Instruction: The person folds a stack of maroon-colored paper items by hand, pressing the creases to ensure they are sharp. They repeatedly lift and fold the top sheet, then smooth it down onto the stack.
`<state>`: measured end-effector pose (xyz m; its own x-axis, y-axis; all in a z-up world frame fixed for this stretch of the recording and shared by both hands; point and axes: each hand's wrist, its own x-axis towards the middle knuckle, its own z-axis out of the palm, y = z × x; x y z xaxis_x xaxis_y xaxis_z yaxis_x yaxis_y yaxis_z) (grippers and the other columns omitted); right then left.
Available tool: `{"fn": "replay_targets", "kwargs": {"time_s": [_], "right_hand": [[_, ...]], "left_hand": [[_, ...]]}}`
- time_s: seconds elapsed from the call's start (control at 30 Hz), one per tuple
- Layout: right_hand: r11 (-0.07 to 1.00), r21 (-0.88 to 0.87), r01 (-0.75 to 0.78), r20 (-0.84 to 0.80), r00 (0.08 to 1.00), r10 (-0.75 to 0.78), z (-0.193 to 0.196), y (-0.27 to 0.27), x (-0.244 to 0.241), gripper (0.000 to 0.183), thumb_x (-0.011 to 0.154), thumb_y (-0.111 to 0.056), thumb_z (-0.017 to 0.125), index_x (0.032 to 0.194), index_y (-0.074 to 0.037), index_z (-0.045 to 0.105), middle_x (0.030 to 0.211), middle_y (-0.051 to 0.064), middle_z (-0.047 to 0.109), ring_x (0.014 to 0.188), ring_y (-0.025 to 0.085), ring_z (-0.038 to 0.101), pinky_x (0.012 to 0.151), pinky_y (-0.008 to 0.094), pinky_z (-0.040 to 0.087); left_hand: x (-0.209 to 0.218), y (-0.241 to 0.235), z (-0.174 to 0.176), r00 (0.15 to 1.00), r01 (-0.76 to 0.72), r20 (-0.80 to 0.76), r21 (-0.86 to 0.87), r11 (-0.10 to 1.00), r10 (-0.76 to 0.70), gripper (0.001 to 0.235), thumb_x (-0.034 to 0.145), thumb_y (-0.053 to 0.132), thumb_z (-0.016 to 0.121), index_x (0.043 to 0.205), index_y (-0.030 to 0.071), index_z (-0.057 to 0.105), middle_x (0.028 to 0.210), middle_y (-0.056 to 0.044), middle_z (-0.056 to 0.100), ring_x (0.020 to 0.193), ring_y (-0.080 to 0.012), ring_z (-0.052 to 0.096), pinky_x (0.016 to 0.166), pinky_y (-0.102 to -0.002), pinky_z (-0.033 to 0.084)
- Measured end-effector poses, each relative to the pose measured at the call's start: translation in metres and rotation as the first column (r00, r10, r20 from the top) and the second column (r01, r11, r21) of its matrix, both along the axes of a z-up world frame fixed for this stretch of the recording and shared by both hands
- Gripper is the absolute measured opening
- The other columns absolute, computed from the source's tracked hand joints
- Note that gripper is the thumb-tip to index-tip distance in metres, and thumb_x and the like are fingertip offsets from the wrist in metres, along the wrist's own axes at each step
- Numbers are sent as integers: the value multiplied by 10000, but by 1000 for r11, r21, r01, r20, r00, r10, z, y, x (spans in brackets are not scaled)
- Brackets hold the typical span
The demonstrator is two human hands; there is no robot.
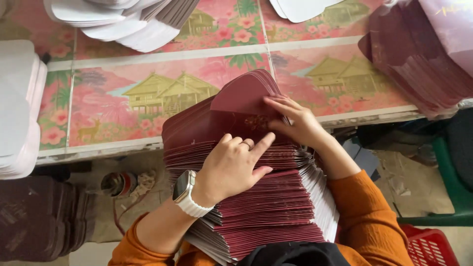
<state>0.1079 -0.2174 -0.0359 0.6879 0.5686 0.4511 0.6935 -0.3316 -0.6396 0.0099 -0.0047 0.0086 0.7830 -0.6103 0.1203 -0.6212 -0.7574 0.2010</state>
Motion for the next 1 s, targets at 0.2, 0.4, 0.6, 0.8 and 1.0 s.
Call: {"fn": "replay_targets", "kwargs": {"time_s": [0.2,0.4,0.6,0.8,1.0], "right_hand": [[989,-131,-61,73,995,71,-11,-1,-13,265,843,-186,707,1103,-139,689,1119,29,689,1122,271,615,1117,447,246],[993,14,-118,-231,966,118,6,-4,-5,353,973,-354,473,979,-136,750,939,105,725,1076,372,624,975,504,438],[936,-351,9,52,999,10,-38,-7,14,564,859,-353,665,1361,-139,521,1411,91,493,1350,367,349,1072,591,216],[928,-222,-300,-413,891,189,5,-19,-11,351,892,-251,512,1107,-27,676,1357,153,544,1415,260,349,1140,368,252],[852,-523,-18,-88,996,-33,-12,3,11,712,785,-54,563,1461,-47,339,1545,145,280,1447,291,193,1141,466,191]], "left_hand": [[-2,4,6,999,-12,32,-39,999,13,498,818,510,565,1090,98,625,1112,-121,648,1232,-304,485,996,-611,285],[-3,-2,3,998,-31,55,19,999,30,549,823,548,536,1210,159,536,936,-137,638,795,-320,616,784,-458,406],[-4,3,-7,999,-16,26,-118,993,20,467,802,497,602,979,66,626,770,-158,682,745,-337,668,737,-423,457],[4,-8,-22,924,-82,346,-235,969,162,502,703,631,628,881,167,696,1088,-194,600,1056,-489,560,858,-615,417],[11,-17,-39,974,-140,154,-159,977,165,609,711,669,599,1046,161,597,690,-5,714,653,-249,685,709,-431,516]]}}
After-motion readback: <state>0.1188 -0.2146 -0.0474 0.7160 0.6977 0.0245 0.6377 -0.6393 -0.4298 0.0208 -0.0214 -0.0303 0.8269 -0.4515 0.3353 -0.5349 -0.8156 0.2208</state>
